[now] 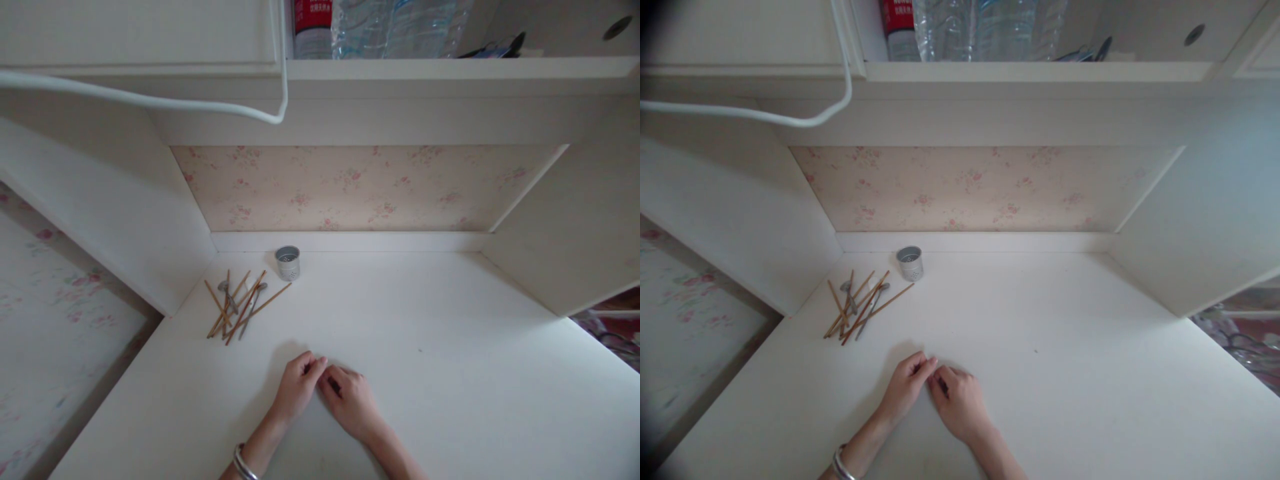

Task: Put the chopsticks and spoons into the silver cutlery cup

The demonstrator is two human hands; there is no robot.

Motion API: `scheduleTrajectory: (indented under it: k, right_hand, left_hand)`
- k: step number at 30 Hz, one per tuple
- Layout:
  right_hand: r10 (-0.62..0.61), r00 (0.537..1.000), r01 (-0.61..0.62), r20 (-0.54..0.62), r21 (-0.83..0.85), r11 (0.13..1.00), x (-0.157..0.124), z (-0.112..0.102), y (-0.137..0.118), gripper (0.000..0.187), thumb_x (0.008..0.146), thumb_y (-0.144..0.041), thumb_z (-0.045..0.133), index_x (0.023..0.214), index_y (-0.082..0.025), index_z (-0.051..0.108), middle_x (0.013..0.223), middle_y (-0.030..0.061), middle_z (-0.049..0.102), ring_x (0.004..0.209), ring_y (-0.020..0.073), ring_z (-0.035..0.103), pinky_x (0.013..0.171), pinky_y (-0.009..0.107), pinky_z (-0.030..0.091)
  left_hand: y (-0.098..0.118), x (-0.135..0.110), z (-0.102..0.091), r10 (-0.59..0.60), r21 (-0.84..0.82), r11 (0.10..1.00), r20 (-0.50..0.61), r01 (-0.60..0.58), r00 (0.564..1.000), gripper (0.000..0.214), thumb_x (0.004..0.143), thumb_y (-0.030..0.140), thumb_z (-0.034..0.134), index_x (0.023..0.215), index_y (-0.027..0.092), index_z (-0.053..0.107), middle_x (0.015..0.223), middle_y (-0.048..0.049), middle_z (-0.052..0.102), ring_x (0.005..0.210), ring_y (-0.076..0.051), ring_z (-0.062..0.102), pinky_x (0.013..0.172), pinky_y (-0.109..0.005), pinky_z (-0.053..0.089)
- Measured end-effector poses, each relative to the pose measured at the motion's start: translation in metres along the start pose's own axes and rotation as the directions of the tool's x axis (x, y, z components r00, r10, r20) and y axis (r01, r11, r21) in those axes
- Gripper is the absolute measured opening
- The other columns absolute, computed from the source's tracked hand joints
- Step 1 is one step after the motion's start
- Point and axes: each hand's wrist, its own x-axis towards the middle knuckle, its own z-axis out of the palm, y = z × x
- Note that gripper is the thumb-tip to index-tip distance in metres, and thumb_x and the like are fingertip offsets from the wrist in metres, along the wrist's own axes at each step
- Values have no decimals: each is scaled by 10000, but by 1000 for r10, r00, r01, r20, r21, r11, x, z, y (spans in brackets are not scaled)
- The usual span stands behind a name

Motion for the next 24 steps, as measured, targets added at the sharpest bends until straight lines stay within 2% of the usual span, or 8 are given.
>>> scheduleTrajectory:
  k: [24]
  right_hand:
    - [4, 1000, -4, 0, -14, 1000, -1, 0, 0, 258, 969, -305, 462, 802, -206, 631, 746, 11, 697, 656, 135, 621, 607, 220, 365]
  left_hand:
    - [-2, -1, 0, 2, 10, 1000, 13, -2, 1000, 427, 883, 516, 502, 623, 201, 379, 600, 50, 326, 615, -119, 341, 585, -245, 288]
